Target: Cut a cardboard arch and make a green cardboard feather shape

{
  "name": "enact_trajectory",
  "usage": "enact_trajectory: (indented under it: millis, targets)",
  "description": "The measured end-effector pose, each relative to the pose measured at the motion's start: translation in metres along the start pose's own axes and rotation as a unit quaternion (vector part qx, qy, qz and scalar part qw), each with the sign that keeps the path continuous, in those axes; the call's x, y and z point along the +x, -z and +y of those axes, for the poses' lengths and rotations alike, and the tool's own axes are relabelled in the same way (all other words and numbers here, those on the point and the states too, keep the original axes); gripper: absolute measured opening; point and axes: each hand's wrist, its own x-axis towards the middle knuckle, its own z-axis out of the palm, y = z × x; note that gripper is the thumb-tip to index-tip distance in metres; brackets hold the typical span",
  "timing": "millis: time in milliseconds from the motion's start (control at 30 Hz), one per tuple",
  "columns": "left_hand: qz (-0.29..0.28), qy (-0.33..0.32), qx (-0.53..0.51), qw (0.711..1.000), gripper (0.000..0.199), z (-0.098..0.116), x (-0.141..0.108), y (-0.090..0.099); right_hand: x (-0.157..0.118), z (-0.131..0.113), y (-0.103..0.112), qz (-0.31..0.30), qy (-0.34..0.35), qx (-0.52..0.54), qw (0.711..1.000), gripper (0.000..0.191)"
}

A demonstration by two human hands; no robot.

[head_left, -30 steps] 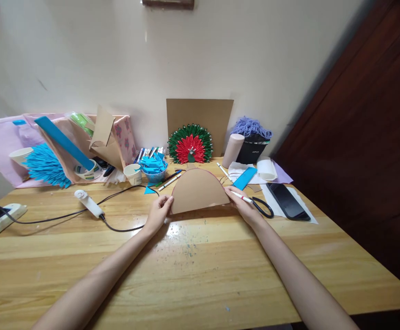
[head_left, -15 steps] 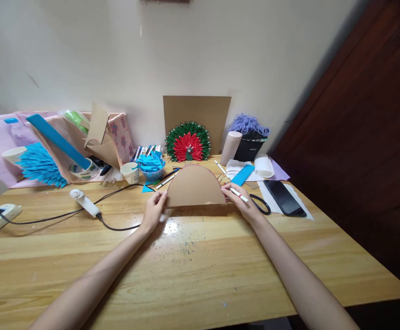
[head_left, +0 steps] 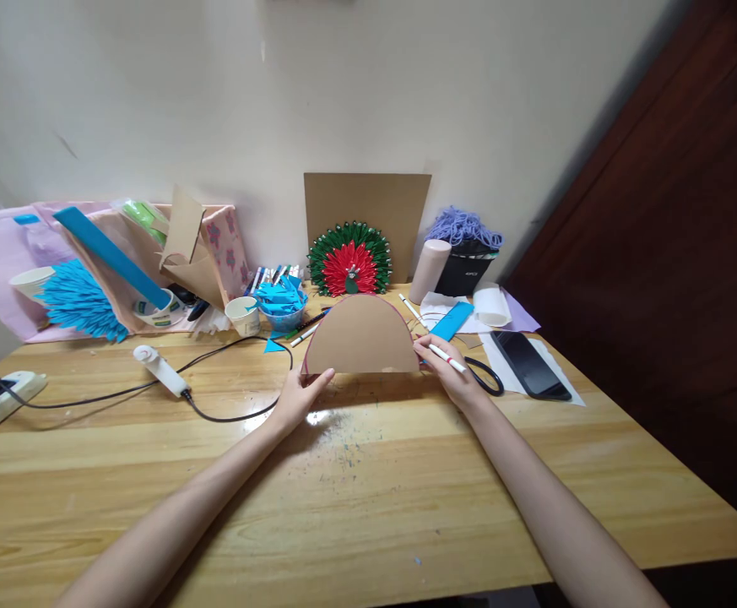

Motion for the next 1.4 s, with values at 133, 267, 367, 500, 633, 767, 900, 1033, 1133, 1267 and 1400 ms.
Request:
enact_trajectory:
  millis: [133,267,367,500,633,767,900,1033,1133,1267,1400]
  targets:
    - [0.026,0.005,0.048,0.999,0.035,-0.005,0.004,0.005,0.0,0.002,0.002,0.001,0.017,-0.056,0.998,0.028]
    - [0.091,-0.04,0.158,0.982,0.026,-0.011,0.008,0.011,0.001,0.007,0.005,-0.002,0.028,-0.144,0.989,0.03]
    - [0.162,-0.111,0.251,0.948,0.025,-0.014,0.009,0.013,0.001,0.008,0.005,0.058,0.038,-0.184,0.98,0.035]
    - [0.106,-0.161,0.26,0.946,0.041,-0.016,0.005,0.01,-0.002,0.0,-0.002,0.1,0.08,-0.121,0.984,0.039]
    - [-0.024,-0.113,0.207,0.972,0.045,-0.013,-0.002,0.002,-0.011,-0.009,-0.02,0.031,0.068,0.018,0.997,0.024]
    - [-0.069,-0.102,0.232,0.965,0.023,-0.011,-0.006,-0.001,-0.025,-0.013,-0.04,-0.094,0.05,0.012,0.994,0.018]
    - [-0.09,-0.127,0.249,0.956,0.022,-0.01,-0.007,-0.001,-0.035,-0.014,-0.051,-0.149,0.029,-0.019,0.988,0.02]
    - [-0.11,-0.156,0.254,0.948,0.025,-0.007,-0.009,-0.004,-0.039,-0.012,-0.056,-0.17,0.016,-0.036,0.985,0.021]
    - [-0.121,-0.187,0.295,0.929,0.025,-0.006,-0.011,-0.005,-0.042,-0.01,-0.059,-0.184,0.01,-0.052,0.982,0.021]
    - [-0.136,-0.259,0.399,0.869,0.026,-0.001,-0.016,-0.004,-0.049,-0.008,-0.063,-0.218,0.023,-0.018,0.975,0.02]
    - [-0.169,-0.312,0.415,0.838,0.027,0.008,-0.02,-0.004,-0.054,-0.007,-0.067,-0.252,0.071,0.038,0.964,0.018]
